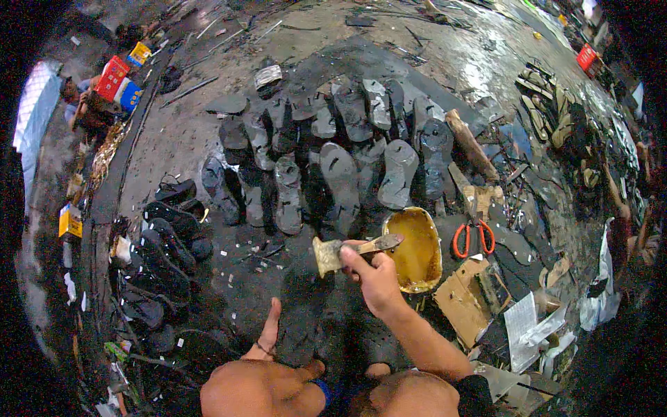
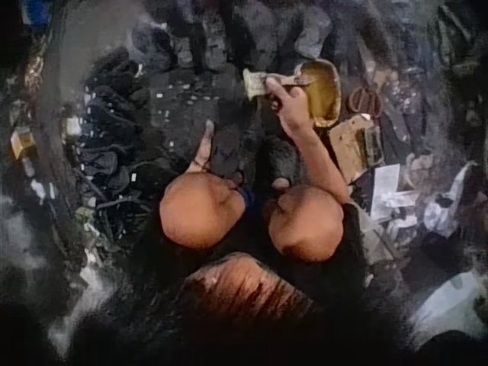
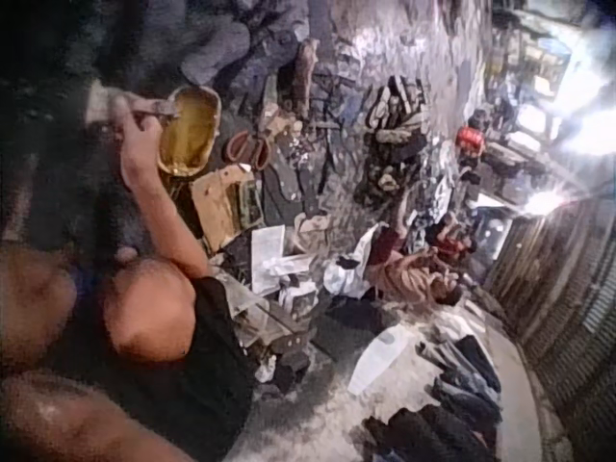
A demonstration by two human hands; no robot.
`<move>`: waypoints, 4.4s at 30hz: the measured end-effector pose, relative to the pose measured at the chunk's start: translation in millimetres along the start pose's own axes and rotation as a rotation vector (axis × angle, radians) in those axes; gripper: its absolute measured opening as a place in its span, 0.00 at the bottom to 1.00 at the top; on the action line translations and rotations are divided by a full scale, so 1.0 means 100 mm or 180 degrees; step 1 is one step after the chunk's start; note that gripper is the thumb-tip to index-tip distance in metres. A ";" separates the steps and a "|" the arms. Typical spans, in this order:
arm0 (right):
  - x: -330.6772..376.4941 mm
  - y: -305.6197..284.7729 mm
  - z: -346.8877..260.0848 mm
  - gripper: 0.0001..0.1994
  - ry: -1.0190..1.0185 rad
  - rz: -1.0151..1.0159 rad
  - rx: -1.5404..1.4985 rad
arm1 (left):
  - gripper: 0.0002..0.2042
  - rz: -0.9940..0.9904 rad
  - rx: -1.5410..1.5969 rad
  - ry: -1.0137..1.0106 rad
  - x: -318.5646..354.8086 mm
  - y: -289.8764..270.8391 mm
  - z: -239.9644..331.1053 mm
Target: The person pours a yellow liquid from a large container into a small bowl, then uses a brush to apply the liquid to the soles of multiple black flip-flops. The person works one at a time, dipping the brush and coating each sole before placing it back on the floor.
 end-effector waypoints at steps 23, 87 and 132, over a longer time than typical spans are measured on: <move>-0.17 -0.04 -0.31 0.11 -0.1981 0.0178 0.2533 | 0.39 -0.0262 -0.0116 0.1780 -0.62 0.93 1.04; 0.21 0.34 -0.26 0.09 -0.2143 -0.0480 0.2554 | 0.21 0.0349 -0.1019 0.2116 -0.68 0.17 0.72; 0.18 0.15 -0.28 0.10 -0.1811 0.0064 0.2104 | 0.38 0.0101 -0.0328 0.1995 -0.70 0.71 1.07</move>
Point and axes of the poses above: each hand's wrist, its own x-axis away from the middle knuckle, its own y-axis out of the palm, z = x × y, the point moved 5 cm from there along -x, towards the middle knuckle, and after that the axes turned 1 degree about -y, right-handed, at the moved point
